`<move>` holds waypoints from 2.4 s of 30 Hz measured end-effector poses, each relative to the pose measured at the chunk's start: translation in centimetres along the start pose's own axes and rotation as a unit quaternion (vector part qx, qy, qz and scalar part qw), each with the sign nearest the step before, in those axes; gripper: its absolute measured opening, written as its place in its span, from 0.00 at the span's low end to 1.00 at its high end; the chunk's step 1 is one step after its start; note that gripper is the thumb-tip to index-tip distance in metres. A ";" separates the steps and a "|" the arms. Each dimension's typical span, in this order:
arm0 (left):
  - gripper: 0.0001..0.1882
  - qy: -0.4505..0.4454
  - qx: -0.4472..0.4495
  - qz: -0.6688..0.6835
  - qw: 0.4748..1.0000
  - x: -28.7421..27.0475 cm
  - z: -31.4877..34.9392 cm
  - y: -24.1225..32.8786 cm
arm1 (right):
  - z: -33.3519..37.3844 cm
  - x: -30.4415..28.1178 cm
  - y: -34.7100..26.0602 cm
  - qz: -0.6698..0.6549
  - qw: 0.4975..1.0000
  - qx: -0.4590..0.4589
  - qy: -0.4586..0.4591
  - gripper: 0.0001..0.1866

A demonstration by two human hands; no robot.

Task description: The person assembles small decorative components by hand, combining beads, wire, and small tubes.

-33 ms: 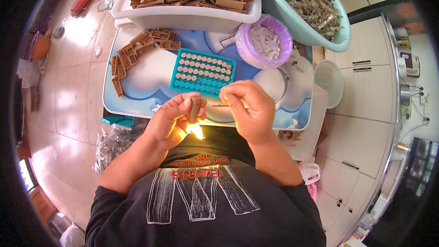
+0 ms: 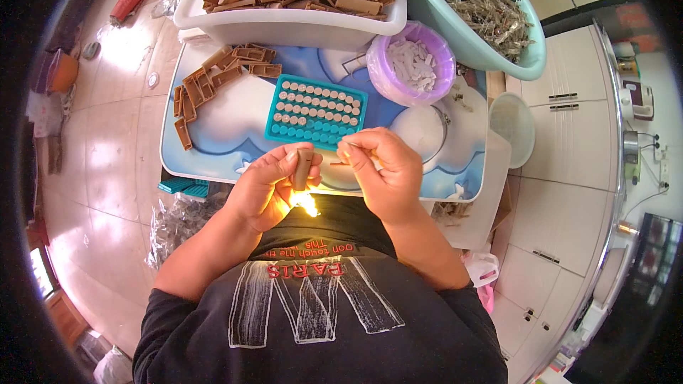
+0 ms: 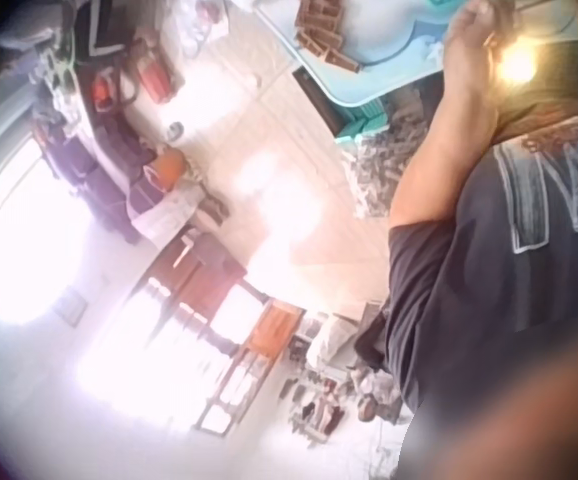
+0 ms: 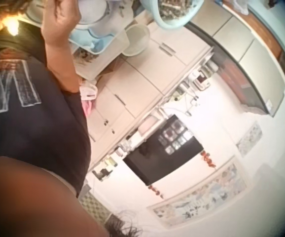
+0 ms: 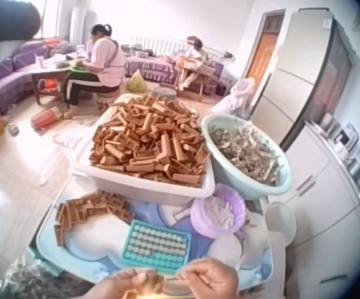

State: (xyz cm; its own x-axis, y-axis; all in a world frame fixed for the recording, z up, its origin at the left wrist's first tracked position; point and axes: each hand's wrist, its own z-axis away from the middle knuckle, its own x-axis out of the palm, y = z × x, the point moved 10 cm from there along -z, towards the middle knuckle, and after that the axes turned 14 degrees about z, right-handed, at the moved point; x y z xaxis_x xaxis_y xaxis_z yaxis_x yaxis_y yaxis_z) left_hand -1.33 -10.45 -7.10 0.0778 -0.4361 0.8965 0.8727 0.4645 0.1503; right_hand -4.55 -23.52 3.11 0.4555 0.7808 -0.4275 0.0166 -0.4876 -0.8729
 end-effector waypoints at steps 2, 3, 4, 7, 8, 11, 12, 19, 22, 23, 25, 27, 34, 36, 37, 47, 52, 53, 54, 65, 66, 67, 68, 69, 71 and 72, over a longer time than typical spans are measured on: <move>0.14 0.010 -0.034 0.020 0.999 0.4 0.3 -0.5 | 0.6 1.0 1.6 -0.065 0.996 0.065 -0.015 0.02; 0.14 0.009 -0.043 0.025 0.999 0.5 0.3 -0.7 | 0.6 1.1 0.9 -0.006 1.000 -0.001 -0.019 0.03; 0.14 -0.007 -0.041 0.022 0.999 0.9 0.4 -0.7 | 0.7 1.4 0.0 0.054 0.996 -0.068 -0.023 0.04; 0.15 -0.026 -0.048 0.063 0.997 1.2 0.6 -0.7 | 1.1 2.4 0.3 0.013 0.998 -0.044 -0.030 0.06; 0.15 -0.031 -0.046 0.077 0.996 1.2 0.5 -0.7 | 1.2 2.7 0.5 0.028 0.997 -0.053 -0.051 0.08; 0.15 -0.034 -0.041 0.088 0.995 1.0 0.4 -0.8 | 1.3 2.7 -0.7 0.083 0.991 -0.079 -0.062 0.08; 0.15 -0.027 -0.047 0.089 0.995 0.8 0.4 -1.0 | 1.4 2.7 -0.7 0.055 0.994 -0.077 -0.055 0.09; 0.18 -0.040 -0.070 0.038 0.996 1.4 0.6 -1.5 | 1.2 2.8 -2.4 0.130 0.978 -0.158 -0.045 0.13; 0.18 -0.032 -0.077 0.037 0.996 0.8 0.6 -1.7 | 1.1 3.0 -2.7 0.137 0.976 -0.162 -0.055 0.13; 0.17 -0.024 -0.077 0.036 0.996 1.0 0.8 -1.6 | 1.1 3.0 -2.9 0.133 0.976 -0.164 -0.055 0.13; 0.16 -0.088 -0.087 0.047 0.991 2.0 0.7 -1.7 | 1.1 2.9 -2.7 0.132 0.975 -0.170 -0.055 0.14; 0.15 -0.086 -0.089 0.038 0.992 2.5 0.9 -1.7 | 1.1 2.8 -2.7 0.133 0.973 -0.180 -0.062 0.14; 0.16 -0.032 -0.093 0.038 0.994 0.7 0.8 -2.0 | 1.3 2.8 -2.8 0.123 0.973 -0.184 -0.067 0.15; 0.16 -0.069 -0.093 0.038 0.993 1.2 0.6 -2.1 | 1.3 2.8 -2.7 0.116 0.975 -0.179 -0.068 0.14; 0.16 -0.081 -0.095 0.042 0.991 1.6 0.6 -2.1 | 1.4 2.8 -2.7 0.115 0.975 -0.179 -0.069 0.14; 0.16 -0.098 -0.099 0.037 0.990 1.6 0.6 -2.2 | 1.4 2.9 -3.2 0.134 0.967 -0.204 -0.069 0.14; 0.17 -0.084 -0.092 0.037 0.992 1.1 0.5 -2.1 | 1.4 3.0 -3.2 0.145 0.965 -0.207 -0.073 0.15; 0.17 -0.098 -0.093 0.039 0.990 1.4 0.5 -2.2 | 1.4 3.0 -3.2 0.145 0.965 -0.207 -0.073 0.15; 0.17 -0.098 -0.093 0.039 0.990 1.5 0.6 -2.2 | 1.4 2.9 -3.1 0.143 0.966 -0.203 -0.069 0.15; 0.16 -0.026 -0.083 0.029 0.996 0.6 0.6 -2.1 | 1.3 2.7 -3.5 0.202 0.951 -0.222 -0.071 0.16; 0.16 -0.035 -0.083 0.023 0.996 0.7 0.5 -2.0 | 1.3 2.7 -3.6 0.215 0.947 -0.229 -0.065 0.16; 0.16 -0.044 -0.082 0.018 0.996 0.7 0.4 -2.0 | 1.3 2.6 -3.8 0.227 0.943 -0.236 -0.060 0.16; 0.17 -0.069 -0.082 0.024 0.994 1.2 0.4 -2.0 | 1.3 2.7 -3.9 0.237 0.939 -0.240 -0.062 0.16; 0.17 -0.069 -0.081 0.024 0.994 1.2 0.5 -2.0 | 1.2 2.7 -4.0 0.237 0.939 -0.240 -0.062 0.16; 0.16 -0.022 -0.080 0.031 0.996 0.2 0.5 -2.1 | 1.2 2.6 -4.3 0.244 0.935 -0.251 -0.049 0.16; 0.16 -0.024 -0.079 0.032 0.996 0.2 0.4 -2.1 | 1.2 2.5 -4.4 0.244 0.935 -0.251 -0.049 0.16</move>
State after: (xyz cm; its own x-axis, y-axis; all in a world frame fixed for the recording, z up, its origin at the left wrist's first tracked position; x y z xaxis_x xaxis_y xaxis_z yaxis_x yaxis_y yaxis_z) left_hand -3.38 -11.23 -7.07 0.1156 -0.3699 0.9218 0.9319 0.3615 0.0282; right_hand -4.54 -18.92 5.57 0.4343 0.4369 -0.7877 0.2551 -0.8984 -0.3576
